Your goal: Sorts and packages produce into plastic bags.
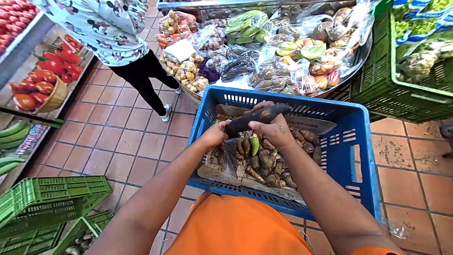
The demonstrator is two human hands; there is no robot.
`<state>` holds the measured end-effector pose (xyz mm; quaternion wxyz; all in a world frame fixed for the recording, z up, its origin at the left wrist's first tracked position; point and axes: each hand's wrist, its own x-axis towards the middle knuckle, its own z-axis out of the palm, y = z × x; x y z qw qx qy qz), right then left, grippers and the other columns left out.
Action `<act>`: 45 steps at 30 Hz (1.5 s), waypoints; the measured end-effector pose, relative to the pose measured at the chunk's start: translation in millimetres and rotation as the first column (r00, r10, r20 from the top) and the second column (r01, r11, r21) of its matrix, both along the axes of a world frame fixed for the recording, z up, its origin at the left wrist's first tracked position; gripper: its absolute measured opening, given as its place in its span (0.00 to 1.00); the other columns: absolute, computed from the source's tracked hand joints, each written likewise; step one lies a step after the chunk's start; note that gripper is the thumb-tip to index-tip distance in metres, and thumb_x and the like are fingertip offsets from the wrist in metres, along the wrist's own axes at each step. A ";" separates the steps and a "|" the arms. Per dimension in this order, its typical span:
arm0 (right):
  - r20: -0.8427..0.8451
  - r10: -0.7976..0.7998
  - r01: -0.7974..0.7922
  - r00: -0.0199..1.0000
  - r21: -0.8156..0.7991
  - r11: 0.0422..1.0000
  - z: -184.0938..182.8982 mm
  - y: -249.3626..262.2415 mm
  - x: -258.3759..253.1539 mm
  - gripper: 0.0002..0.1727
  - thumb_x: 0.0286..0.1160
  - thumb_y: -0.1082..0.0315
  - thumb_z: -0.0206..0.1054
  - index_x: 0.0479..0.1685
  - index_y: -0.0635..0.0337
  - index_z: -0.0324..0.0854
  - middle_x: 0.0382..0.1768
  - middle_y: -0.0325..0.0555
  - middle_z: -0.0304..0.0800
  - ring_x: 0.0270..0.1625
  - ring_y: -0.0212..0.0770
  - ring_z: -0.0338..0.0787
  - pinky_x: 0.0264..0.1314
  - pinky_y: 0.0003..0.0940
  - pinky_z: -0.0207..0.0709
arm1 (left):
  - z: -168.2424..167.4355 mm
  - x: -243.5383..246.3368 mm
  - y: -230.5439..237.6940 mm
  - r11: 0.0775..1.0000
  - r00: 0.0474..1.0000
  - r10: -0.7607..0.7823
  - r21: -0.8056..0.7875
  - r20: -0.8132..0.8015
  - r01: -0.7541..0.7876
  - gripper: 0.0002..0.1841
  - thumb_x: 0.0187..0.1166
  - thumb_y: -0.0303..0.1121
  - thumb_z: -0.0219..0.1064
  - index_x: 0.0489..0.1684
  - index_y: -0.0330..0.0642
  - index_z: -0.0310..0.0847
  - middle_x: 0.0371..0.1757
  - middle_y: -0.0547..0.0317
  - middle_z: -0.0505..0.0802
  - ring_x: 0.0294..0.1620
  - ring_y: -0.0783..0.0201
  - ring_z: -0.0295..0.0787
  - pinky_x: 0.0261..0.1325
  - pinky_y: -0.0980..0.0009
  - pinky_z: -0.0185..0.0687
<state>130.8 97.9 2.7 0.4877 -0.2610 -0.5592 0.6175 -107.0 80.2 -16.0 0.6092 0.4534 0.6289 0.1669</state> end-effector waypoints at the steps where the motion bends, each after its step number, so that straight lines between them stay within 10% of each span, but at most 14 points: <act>1: -0.057 -0.006 0.005 0.998 -0.007 1.000 0.3 0.6 0.3 0.32 0.57 0.70 0.83 0.63 0.62 0.73 0.55 0.58 0.91 0.61 0.54 0.92 0.65 0.51 0.89 | 0.9 -0.6 -0.2 1.000 1.000 0.006 0.001 0.007 -0.006 0.39 0.74 0.15 0.59 0.88 0.58 0.64 0.65 0.45 0.86 0.25 0.59 0.82 0.24 0.62 0.83; 9: -0.227 0.260 -0.283 0.938 -0.074 0.956 -9.2 17.0 2.9 0.31 0.56 0.70 0.79 0.63 0.63 0.71 0.57 0.60 0.89 0.60 0.56 0.90 0.64 0.54 0.86 | 7.5 -1.2 -6.8 0.997 0.996 -0.082 -0.014 0.028 0.082 0.45 0.70 0.14 0.59 0.93 0.62 0.58 0.60 0.41 0.88 0.23 0.59 0.82 0.26 0.62 0.83; 17: 0.530 0.164 -0.154 0.832 -0.063 0.986 -9.6 21.7 -24.2 0.27 0.68 0.59 0.80 0.65 0.59 0.80 0.53 0.45 0.93 0.56 0.37 0.92 0.65 0.44 0.86 | 20.5 0.9 -11.6 0.999 0.997 -0.028 0.033 0.076 0.025 0.47 0.67 0.12 0.58 0.93 0.57 0.57 0.66 0.43 0.87 0.21 0.61 0.80 0.22 0.65 0.80; 27: 0.768 0.238 -0.270 0.594 -0.089 0.959 11.4 27.2 -42.4 0.27 0.74 0.53 0.76 0.65 0.58 0.77 0.49 0.48 0.91 0.53 0.43 0.92 0.61 0.50 0.85 | 26.0 1.9 -16.8 0.995 0.985 0.050 0.075 0.168 -0.063 0.50 0.64 0.11 0.61 0.94 0.56 0.54 0.65 0.44 0.87 0.22 0.60 0.80 0.20 0.65 0.80; 33: 0.847 0.198 -0.212 0.493 -0.103 0.972 28.1 15.8 -41.6 0.24 0.60 0.51 0.82 0.53 0.52 0.84 0.40 0.45 0.91 0.43 0.45 0.91 0.47 0.54 0.84 | 43.3 4.5 -22.8 0.995 0.988 0.023 0.097 0.153 -0.038 0.48 0.64 0.10 0.59 0.93 0.56 0.58 0.72 0.47 0.85 0.21 0.62 0.79 0.19 0.66 0.79; 45: 0.608 -0.174 0.258 0.774 -0.052 0.965 -3.8 -24.6 -42.8 0.18 0.53 0.60 0.84 0.44 0.49 0.86 0.34 0.35 0.94 0.37 0.34 0.93 0.42 0.45 0.89 | 49.5 11.1 -21.0 0.998 0.998 -0.025 0.063 0.065 0.021 0.48 0.67 0.13 0.60 0.94 0.59 0.55 0.63 0.43 0.87 0.18 0.61 0.78 0.20 0.65 0.80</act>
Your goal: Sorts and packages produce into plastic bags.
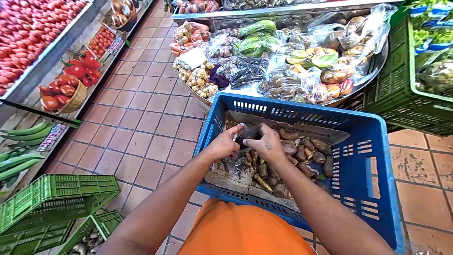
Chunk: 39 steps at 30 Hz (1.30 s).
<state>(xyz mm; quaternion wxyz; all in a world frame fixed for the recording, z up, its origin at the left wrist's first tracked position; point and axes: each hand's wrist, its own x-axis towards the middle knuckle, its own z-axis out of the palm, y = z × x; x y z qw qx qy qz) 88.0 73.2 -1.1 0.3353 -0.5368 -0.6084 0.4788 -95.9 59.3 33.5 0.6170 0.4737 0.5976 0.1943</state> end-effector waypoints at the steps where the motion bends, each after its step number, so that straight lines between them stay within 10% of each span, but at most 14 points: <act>1: 0.055 0.068 -0.066 0.996 -0.034 0.997 -2.9 0.8 -1.6 0.20 0.53 0.58 0.85 0.45 0.49 0.86 0.35 0.35 0.94 0.39 0.35 0.93 0.44 0.48 0.89 | -0.2 0.8 -0.4 1.000 1.000 0.000 -0.001 -0.006 -0.001 0.48 0.68 0.13 0.61 0.94 0.59 0.54 0.62 0.43 0.87 0.18 0.61 0.78 0.21 0.64 0.80; 6: 0.341 0.365 -0.298 0.866 -0.232 0.926 3.5 22.6 -5.1 0.29 0.55 0.46 0.84 0.54 0.51 0.85 0.42 0.45 0.93 0.48 0.46 0.92 0.52 0.58 0.85 | -6.3 0.1 -6.3 1.000 1.000 -0.004 0.004 0.000 0.004 0.47 0.70 0.13 0.62 0.94 0.59 0.56 0.67 0.44 0.87 0.21 0.59 0.81 0.21 0.63 0.80; 11: 0.442 0.313 -0.207 0.841 -0.272 0.940 6.4 21.7 -18.5 0.27 0.53 0.43 0.81 0.45 0.54 0.86 0.38 0.49 0.91 0.45 0.52 0.91 0.46 0.62 0.83 | -5.5 3.6 -9.8 0.998 0.997 0.060 0.012 0.056 -0.061 0.47 0.69 0.12 0.60 0.94 0.59 0.57 0.68 0.46 0.86 0.19 0.61 0.78 0.19 0.65 0.78; 18: 0.466 0.595 -0.497 0.655 -0.328 0.804 17.7 21.4 -19.2 0.21 0.76 0.46 0.71 0.42 0.57 0.87 0.37 0.52 0.90 0.44 0.54 0.91 0.48 0.62 0.82 | 17.5 2.8 -10.4 0.999 0.998 0.034 0.012 0.043 -0.035 0.45 0.72 0.11 0.59 0.92 0.61 0.61 0.71 0.46 0.86 0.18 0.61 0.78 0.18 0.66 0.77; 22: 0.526 0.686 -0.761 0.503 -0.108 0.640 42.6 30.4 9.5 0.25 0.85 0.42 0.63 0.66 0.51 0.84 0.49 0.46 0.94 0.54 0.47 0.93 0.62 0.58 0.84 | 31.6 -14.4 -18.9 0.998 0.998 -0.010 0.067 0.058 0.006 0.45 0.69 0.09 0.57 0.91 0.59 0.64 0.74 0.50 0.85 0.17 0.62 0.77 0.16 0.66 0.76; 28: 0.784 0.503 -0.918 0.363 0.209 0.337 75.2 19.5 33.5 0.04 0.78 0.65 0.68 0.40 0.52 0.88 0.40 0.41 0.91 0.48 0.44 0.91 0.51 0.46 0.86 | 49.0 -26.0 -28.0 0.994 0.999 -0.009 0.110 0.038 0.004 0.38 0.72 0.09 0.55 0.83 0.55 0.75 0.72 0.54 0.87 0.12 0.65 0.73 0.14 0.68 0.74; 34: 0.749 0.425 -0.861 0.508 0.458 0.221 106.5 13.8 32.1 0.08 0.80 0.67 0.63 0.35 0.53 0.87 0.32 0.39 0.87 0.38 0.40 0.89 0.40 0.39 0.85 | 60.4 -31.1 -19.1 0.964 0.957 0.017 0.258 -0.288 0.061 0.26 0.77 0.18 0.53 0.63 0.54 0.91 0.50 0.59 0.96 0.13 0.67 0.75 0.17 0.64 0.74; 39: 0.505 0.506 -0.694 0.699 0.648 0.313 115.2 4.2 40.2 0.09 0.81 0.68 0.63 0.42 0.54 0.91 0.35 0.35 0.90 0.40 0.32 0.89 0.44 0.31 0.86 | 91.9 -32.2 -26.7 0.947 0.978 -0.003 0.313 -0.210 0.070 0.30 0.76 0.16 0.53 0.70 0.56 0.88 0.58 0.63 0.95 0.13 0.69 0.75 0.16 0.68 0.74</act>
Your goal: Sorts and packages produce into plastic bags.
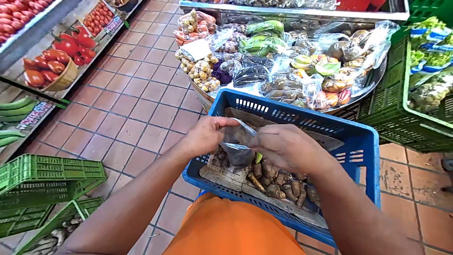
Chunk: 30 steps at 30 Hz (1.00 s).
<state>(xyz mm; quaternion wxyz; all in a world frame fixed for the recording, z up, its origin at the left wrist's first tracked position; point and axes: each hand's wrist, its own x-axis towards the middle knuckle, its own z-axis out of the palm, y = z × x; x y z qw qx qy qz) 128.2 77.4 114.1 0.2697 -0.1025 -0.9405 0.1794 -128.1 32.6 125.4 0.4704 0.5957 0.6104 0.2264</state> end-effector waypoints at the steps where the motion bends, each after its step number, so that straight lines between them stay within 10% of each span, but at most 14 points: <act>1: -0.134 -0.017 -0.003 0.991 -0.142 0.990 -7.1 -2.1 5.0 0.09 0.81 0.69 0.64 0.44 0.56 0.92 0.38 0.36 0.91 0.42 0.31 0.90 0.48 0.28 0.87 | 3.5 0.7 -3.4 1.000 0.999 -0.012 -0.001 0.043 0.012 0.30 0.76 0.15 0.53 0.71 0.56 0.87 0.60 0.63 0.95 0.13 0.69 0.74 0.15 0.69 0.74; 4: -0.480 -0.352 -0.106 0.804 -0.697 0.709 -63.6 -13.2 13.6 0.23 0.68 0.56 0.81 0.60 0.54 0.86 0.49 0.42 0.93 0.48 0.37 0.92 0.50 0.35 0.90 | 3.4 6.0 -16.0 0.999 0.994 -0.017 -0.026 0.108 0.020 0.32 0.76 0.16 0.54 0.75 0.59 0.85 0.58 0.59 0.95 0.13 0.67 0.76 0.15 0.66 0.75; 6: -0.269 -0.479 0.032 0.836 -0.846 0.532 -103.8 -14.6 11.7 0.64 0.33 0.41 0.93 0.85 0.40 0.64 0.72 0.37 0.81 0.69 0.39 0.85 0.67 0.44 0.86 | -4.9 10.7 -16.0 0.999 0.994 -0.009 -0.034 0.109 0.012 0.33 0.77 0.17 0.55 0.76 0.65 0.83 0.48 0.54 0.96 0.13 0.63 0.78 0.16 0.63 0.78; 8: -0.005 -0.430 0.227 0.903 -0.844 0.486 -120.1 -25.8 -11.3 0.77 0.24 0.47 0.96 0.91 0.54 0.54 0.80 0.46 0.75 0.79 0.38 0.78 0.80 0.44 0.77 | -9.9 16.8 -9.6 0.997 0.992 -0.003 -0.072 0.130 0.012 0.32 0.78 0.19 0.56 0.77 0.65 0.82 0.41 0.52 0.94 0.13 0.64 0.76 0.17 0.65 0.77; 12: -0.191 -0.458 0.199 0.868 -0.713 0.673 -123.4 -31.1 -71.9 0.20 0.82 0.56 0.66 0.57 0.64 0.87 0.50 0.46 0.95 0.58 0.34 0.92 0.69 0.42 0.84 | -3.1 30.7 -5.8 0.999 0.982 0.025 -0.052 0.188 -0.016 0.33 0.78 0.22 0.56 0.78 0.69 0.81 0.50 0.58 0.95 0.17 0.65 0.80 0.22 0.65 0.81; 15: -0.354 -0.491 -0.041 0.796 -0.841 0.540 -105.0 -28.3 -90.9 0.22 0.90 0.61 0.49 0.32 0.60 0.85 0.23 0.38 0.85 0.28 0.31 0.86 0.37 0.34 0.84 | -15.9 9.8 -7.0 0.964 0.875 -0.005 0.235 0.483 -0.125 0.30 0.76 0.24 0.60 0.81 0.58 0.77 0.57 0.50 0.93 0.25 0.63 0.86 0.30 0.64 0.87; 18: -0.317 -0.490 -0.130 0.812 -0.917 0.378 -68.3 -33.3 -88.7 0.22 0.90 0.55 0.50 0.29 0.55 0.81 0.18 0.33 0.75 0.19 0.30 0.74 0.25 0.31 0.73 | -40.8 -17.7 -5.6 0.930 0.858 -0.212 0.366 0.468 0.030 0.46 0.72 0.50 0.77 0.92 0.46 0.59 0.73 0.45 0.86 0.67 0.51 0.86 0.73 0.52 0.82; 19: -0.310 -0.482 -0.147 0.819 -0.927 0.345 -54.3 -35.5 -88.2 0.20 0.89 0.55 0.51 0.30 0.54 0.81 0.18 0.32 0.74 0.19 0.29 0.73 0.25 0.30 0.72 | -48.9 -15.8 -10.7 0.938 0.881 -0.233 0.332 0.411 0.093 0.47 0.65 0.54 0.82 0.87 0.43 0.67 0.73 0.52 0.86 0.72 0.56 0.84 0.78 0.53 0.79; 22: -0.302 -0.414 -0.193 0.859 -0.939 0.285 -17.3 -39.2 -91.3 0.21 0.91 0.54 0.51 0.28 0.52 0.77 0.15 0.29 0.67 0.15 0.27 0.66 0.20 0.25 0.63 | -57.9 7.7 -23.3 0.974 0.922 -0.220 0.132 0.319 0.187 0.18 0.58 0.34 0.86 0.47 0.45 0.90 0.44 0.71 0.95 0.49 0.76 0.91 0.60 0.68 0.88; 24: -0.355 -0.337 -0.254 0.872 -0.916 0.310 -3.5 -35.6 -90.2 0.23 0.92 0.51 0.50 0.27 0.50 0.76 0.15 0.27 0.65 0.15 0.25 0.63 0.19 0.23 0.59 | -66.1 19.2 -22.5 0.974 0.856 -0.221 0.154 0.467 0.168 0.14 0.63 0.24 0.80 0.45 0.47 0.89 0.42 0.74 0.96 0.47 0.78 0.92 0.58 0.71 0.90; 27: -0.404 -0.332 -0.294 0.852 -0.895 0.334 6.9 -25.0 -80.1 0.23 0.93 0.52 0.48 0.25 0.49 0.75 0.16 0.27 0.66 0.16 0.24 0.62 0.20 0.22 0.58 | -90.5 27.9 -14.3 0.952 0.858 -0.247 0.279 0.451 0.127 0.04 0.70 0.34 0.77 0.30 0.44 0.92 0.32 0.69 0.95 0.36 0.76 0.90 0.46 0.68 0.89; 30: -0.435 -0.420 -0.352 0.796 -0.898 0.264 11.4 -16.5 -62.6 0.24 0.92 0.50 0.49 0.24 0.49 0.75 0.15 0.28 0.66 0.14 0.25 0.61 0.17 0.23 0.58 | -101.9 27.5 -9.4 0.890 0.892 -0.299 0.435 0.338 0.134 0.18 0.80 0.43 0.72 0.22 0.39 0.87 0.26 0.59 0.90 0.29 0.69 0.85 0.36 0.65 0.82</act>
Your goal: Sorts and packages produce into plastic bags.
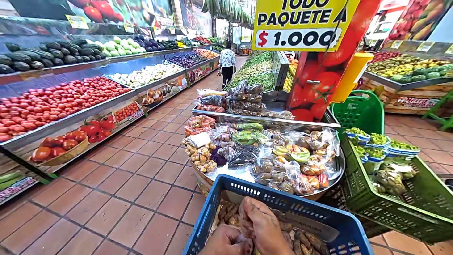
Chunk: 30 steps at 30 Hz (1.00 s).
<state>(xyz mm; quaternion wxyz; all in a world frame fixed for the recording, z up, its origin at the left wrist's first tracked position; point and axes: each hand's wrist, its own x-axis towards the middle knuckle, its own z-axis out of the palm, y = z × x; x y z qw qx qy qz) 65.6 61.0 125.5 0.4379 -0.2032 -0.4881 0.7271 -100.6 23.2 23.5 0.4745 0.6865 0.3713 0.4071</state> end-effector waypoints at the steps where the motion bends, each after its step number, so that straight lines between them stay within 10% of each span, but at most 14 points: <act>1: -0.032 -0.026 0.026 0.999 -0.017 1.000 -0.4 2.1 6.7 0.24 0.91 0.49 0.51 0.25 0.50 0.77 0.15 0.30 0.68 0.14 0.25 0.63 0.16 0.23 0.60 | 2.7 -0.8 -0.6 0.998 1.000 0.009 0.057 0.000 -0.009 0.18 0.81 0.42 0.71 0.23 0.38 0.88 0.27 0.57 0.91 0.31 0.68 0.86 0.38 0.65 0.84; 4: -0.069 -0.153 0.158 0.986 0.066 0.985 -7.1 9.0 24.6 0.25 0.91 0.46 0.54 0.30 0.54 0.79 0.19 0.35 0.75 0.13 0.27 0.67 0.13 0.23 0.64 | 23.4 -2.9 -2.2 0.987 1.000 -0.004 0.163 -0.025 0.008 0.16 0.84 0.37 0.68 0.28 0.37 0.92 0.37 0.54 0.96 0.44 0.64 0.93 0.54 0.62 0.89; 6: 0.155 -0.290 0.210 0.944 0.396 0.894 -13.8 11.6 31.7 0.24 0.91 0.46 0.54 0.37 0.57 0.82 0.23 0.38 0.81 0.18 0.29 0.74 0.18 0.25 0.70 | 37.6 -4.4 -1.1 0.979 0.995 -0.017 0.199 -0.097 0.036 0.16 0.85 0.38 0.67 0.29 0.37 0.91 0.41 0.54 0.96 0.51 0.62 0.93 0.62 0.60 0.87; 8: 0.564 -0.437 -0.053 0.701 0.653 0.756 -9.5 5.9 33.7 0.31 0.86 0.35 0.54 0.47 0.56 0.87 0.31 0.41 0.89 0.32 0.38 0.89 0.36 0.41 0.86 | 46.4 -3.7 -0.1 0.973 0.989 0.004 0.229 -0.151 0.031 0.14 0.84 0.38 0.68 0.31 0.39 0.92 0.41 0.56 0.96 0.51 0.64 0.92 0.62 0.60 0.87; 11: 0.881 -0.411 -0.497 0.236 0.472 0.728 9.1 -10.0 25.4 0.46 0.76 0.20 0.42 0.58 0.54 0.83 0.38 0.51 0.92 0.45 0.54 0.94 0.46 0.59 0.86 | 43.4 -1.3 1.0 0.949 0.972 0.051 0.315 -0.228 0.024 0.12 0.76 0.33 0.68 0.22 0.37 0.87 0.32 0.52 0.93 0.43 0.59 0.91 0.53 0.57 0.86; 13: 0.919 -0.376 -0.626 0.119 0.364 0.690 16.3 -16.4 31.8 0.43 0.82 0.25 0.42 0.60 0.58 0.81 0.35 0.56 0.91 0.43 0.61 0.94 0.44 0.63 0.84 | 34.5 2.1 -0.5 0.957 0.970 0.056 0.290 -0.237 0.015 0.17 0.81 0.38 0.67 0.22 0.38 0.87 0.32 0.53 0.93 0.43 0.60 0.92 0.54 0.58 0.87; 16: 0.890 -0.414 -0.692 0.192 0.422 0.586 8.0 -15.8 66.5 0.28 0.92 0.44 0.48 0.51 0.60 0.83 0.38 0.56 0.91 0.40 0.60 0.94 0.41 0.62 0.85 | 24.7 -0.1 0.4 0.985 0.995 0.046 0.170 -0.088 -0.030 0.15 0.85 0.37 0.66 0.31 0.38 0.93 0.42 0.56 0.97 0.53 0.64 0.93 0.64 0.60 0.87; 20: 0.646 -0.542 -0.563 0.537 0.753 0.339 15.1 -1.6 134.7 0.16 0.91 0.56 0.58 0.42 0.55 0.85 0.33 0.49 0.89 0.32 0.50 0.91 0.31 0.51 0.85 | 58.3 8.2 -4.0 0.966 0.996 -0.085 0.242 -0.027 0.089 0.16 0.87 0.37 0.64 0.36 0.35 0.93 0.46 0.51 0.97 0.57 0.60 0.92 0.69 0.58 0.85; 24: 0.069 -0.666 0.075 0.743 0.980 0.184 56.5 34.1 160.6 0.14 0.90 0.50 0.57 0.41 0.42 0.85 0.33 0.32 0.87 0.38 0.30 0.88 0.42 0.32 0.85 | 149.7 58.8 8.1 0.954 0.982 -0.188 0.245 0.029 0.175 0.16 0.86 0.38 0.64 0.32 0.35 0.90 0.38 0.55 0.93 0.43 0.66 0.89 0.51 0.64 0.86; 27: -0.102 -0.693 0.560 0.714 0.678 0.476 22.9 68.9 96.6 0.11 0.86 0.64 0.60 0.39 0.53 0.88 0.36 0.29 0.89 0.42 0.21 0.87 0.49 0.21 0.83 | 221.3 84.2 37.0 0.994 0.994 0.107 0.003 0.029 -0.107 0.12 0.84 0.37 0.67 0.36 0.40 0.91 0.33 0.61 0.93 0.33 0.70 0.87 0.41 0.66 0.86; 30: 0.480 -0.592 0.564 0.647 0.221 0.796 -14.8 29.1 -4.0 0.15 0.83 0.79 0.57 0.65 0.75 0.76 0.51 0.57 0.85 0.53 0.41 0.85 0.65 0.35 0.79 | 208.2 75.5 60.9 0.920 0.922 0.386 -0.064 -0.005 -0.386 0.14 0.83 0.46 0.69 0.36 0.46 0.92 0.27 0.56 0.90 0.24 0.63 0.84 0.28 0.62 0.80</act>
